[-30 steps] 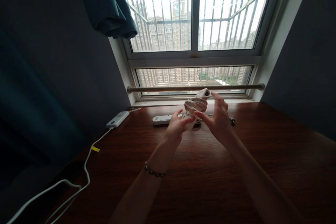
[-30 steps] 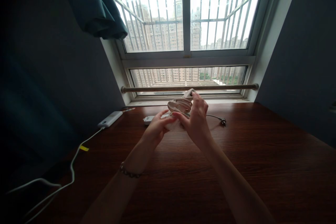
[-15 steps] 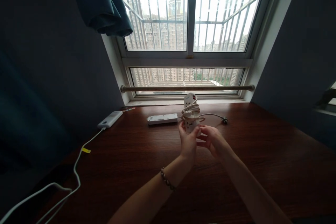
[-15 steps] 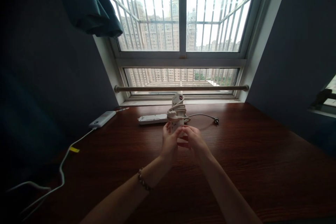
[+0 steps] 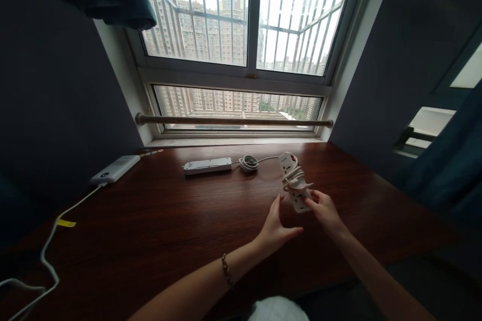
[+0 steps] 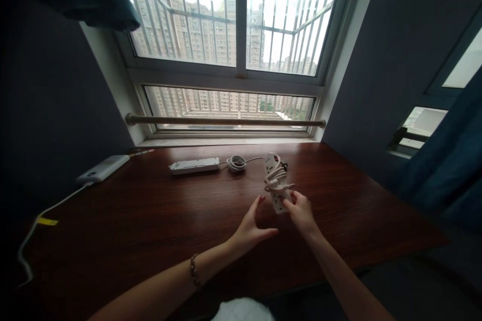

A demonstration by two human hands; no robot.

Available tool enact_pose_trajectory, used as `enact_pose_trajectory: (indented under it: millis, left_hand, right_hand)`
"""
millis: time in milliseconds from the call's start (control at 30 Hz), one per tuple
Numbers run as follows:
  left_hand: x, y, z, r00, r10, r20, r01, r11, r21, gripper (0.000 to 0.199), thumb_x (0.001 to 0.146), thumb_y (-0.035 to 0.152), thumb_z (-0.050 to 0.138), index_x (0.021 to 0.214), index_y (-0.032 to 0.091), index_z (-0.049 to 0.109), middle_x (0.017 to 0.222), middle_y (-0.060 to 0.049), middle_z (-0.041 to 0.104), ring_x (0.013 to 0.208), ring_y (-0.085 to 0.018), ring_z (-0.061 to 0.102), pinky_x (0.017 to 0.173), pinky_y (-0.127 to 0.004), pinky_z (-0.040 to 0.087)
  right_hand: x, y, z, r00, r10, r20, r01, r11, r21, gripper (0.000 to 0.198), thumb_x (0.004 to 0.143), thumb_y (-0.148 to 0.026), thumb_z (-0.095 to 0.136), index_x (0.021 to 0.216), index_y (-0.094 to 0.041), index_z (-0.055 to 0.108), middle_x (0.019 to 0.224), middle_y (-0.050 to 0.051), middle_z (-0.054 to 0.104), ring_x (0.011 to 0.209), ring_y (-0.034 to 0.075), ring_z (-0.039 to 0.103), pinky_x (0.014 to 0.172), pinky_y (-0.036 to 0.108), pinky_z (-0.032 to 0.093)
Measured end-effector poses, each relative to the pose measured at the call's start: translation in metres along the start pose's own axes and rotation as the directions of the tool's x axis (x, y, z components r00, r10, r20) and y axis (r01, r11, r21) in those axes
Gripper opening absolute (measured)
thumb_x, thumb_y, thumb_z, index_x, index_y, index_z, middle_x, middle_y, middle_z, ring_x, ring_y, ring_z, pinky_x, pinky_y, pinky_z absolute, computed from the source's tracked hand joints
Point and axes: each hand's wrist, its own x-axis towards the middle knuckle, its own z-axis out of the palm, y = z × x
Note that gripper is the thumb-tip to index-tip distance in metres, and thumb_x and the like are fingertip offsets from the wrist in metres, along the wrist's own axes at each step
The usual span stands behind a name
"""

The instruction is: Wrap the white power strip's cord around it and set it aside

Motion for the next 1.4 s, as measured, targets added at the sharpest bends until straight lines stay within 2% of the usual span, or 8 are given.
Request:
enact_pose_trajectory:
  millis: [133, 300, 467, 700, 900, 1133, 1300, 1400]
  left_hand:
    - [-0.005, -0.004, -0.003, 0.983, 0.126, 0.136, -0.154, 0.964, 0.217, 0.08, 0.069, 0.024, 0.069, 0.138, 0.016, 0.029, 0.145, -0.016, 0.028, 0.136, -0.03, 0.021, 0.113, -0.053, 0.015]
    - [-0.011, 0.0, -0.002, 0.919, 0.293, 0.264, -0.374, 0.857, 0.353, 0.067, 0.076, 0.016, 0.057, 0.137, 0.017, 0.029, 0.143, -0.014, 0.03, 0.136, -0.026, 0.021, 0.111, -0.05, 0.024]
    - [-0.012, 0.0, -0.004, 0.837, 0.39, 0.385, -0.539, 0.712, 0.45, 0.058, 0.079, 0.014, 0.051, 0.134, 0.017, 0.032, 0.14, -0.014, 0.034, 0.136, -0.026, 0.019, 0.108, -0.05, 0.029]
    - [-0.01, 0.001, -0.009, 0.768, 0.433, 0.472, -0.64, 0.566, 0.521, 0.051, 0.082, 0.012, 0.045, 0.132, 0.015, 0.035, 0.139, -0.017, 0.036, 0.135, -0.032, 0.02, 0.104, -0.057, 0.031]
    - [-0.011, 0.004, -0.008, 0.763, 0.434, 0.478, -0.646, 0.537, 0.543, 0.046, 0.082, 0.011, 0.044, 0.128, 0.013, 0.039, 0.138, -0.017, 0.038, 0.135, -0.032, 0.022, 0.104, -0.057, 0.031]
    - [-0.012, 0.001, -0.006, 0.764, 0.418, 0.492, -0.645, 0.522, 0.558, 0.046, 0.082, 0.011, 0.045, 0.127, 0.012, 0.042, 0.138, -0.017, 0.039, 0.135, -0.031, 0.022, 0.106, -0.057, 0.028]
    - [-0.012, 0.0, -0.006, 0.773, 0.395, 0.496, -0.634, 0.513, 0.579, 0.046, 0.082, 0.012, 0.044, 0.128, 0.013, 0.042, 0.138, -0.016, 0.038, 0.134, -0.032, 0.022, 0.105, -0.059, 0.029]
    - [-0.012, 0.0, -0.006, 0.783, 0.387, 0.487, -0.622, 0.525, 0.582, 0.045, 0.082, 0.012, 0.044, 0.127, 0.013, 0.043, 0.138, -0.016, 0.038, 0.134, -0.032, 0.023, 0.105, -0.058, 0.029]
  right_hand:
    - [0.044, 0.015, -0.086, 0.99, 0.02, -0.14, -0.023, 0.999, -0.023, 0.023, 0.061, -0.02, 0.068, 0.081, -0.01, 0.066, 0.081, 0.009, 0.072, 0.074, 0.024, 0.068, 0.065, 0.029, 0.054]
    - [0.105, 0.025, -0.191, 0.915, 0.358, -0.183, -0.387, 0.909, -0.155, 0.013, 0.07, -0.019, 0.064, 0.079, -0.01, 0.065, 0.076, 0.014, 0.071, 0.065, 0.023, 0.068, 0.055, 0.031, 0.054]
    - [0.126, 0.043, -0.241, 0.88, 0.396, -0.261, -0.453, 0.864, -0.22, 0.01, 0.07, -0.017, 0.064, 0.076, -0.009, 0.063, 0.064, 0.013, 0.069, 0.058, 0.023, 0.066, 0.051, 0.031, 0.053]
    - [0.134, 0.058, -0.252, 0.865, 0.397, -0.306, -0.472, 0.85, -0.234, 0.023, 0.068, -0.02, 0.067, 0.087, -0.008, 0.066, 0.069, 0.012, 0.069, 0.059, 0.021, 0.066, 0.054, 0.03, 0.053]
    - [0.138, 0.054, -0.247, 0.857, 0.372, -0.356, -0.477, 0.834, -0.276, 0.029, 0.068, -0.023, 0.067, 0.094, -0.009, 0.067, 0.07, 0.012, 0.069, 0.054, 0.019, 0.062, 0.052, 0.03, 0.049]
    - [0.13, 0.057, -0.237, 0.886, 0.347, -0.306, -0.441, 0.835, -0.328, 0.04, 0.066, -0.03, 0.069, 0.101, -0.01, 0.064, 0.084, 0.013, 0.068, 0.062, 0.019, 0.062, 0.052, 0.029, 0.048]
    - [0.133, 0.065, -0.229, 0.919, 0.262, -0.295, -0.369, 0.837, -0.405, 0.027, 0.063, -0.027, 0.07, 0.081, -0.007, 0.069, 0.061, 0.008, 0.064, 0.054, 0.018, 0.057, 0.047, 0.026, 0.042]
    - [0.134, 0.07, -0.227, 0.922, 0.191, -0.337, -0.332, 0.839, -0.432, 0.023, 0.067, -0.027, 0.067, 0.078, -0.007, 0.069, 0.055, 0.005, 0.061, 0.049, 0.016, 0.054, 0.046, 0.025, 0.039]
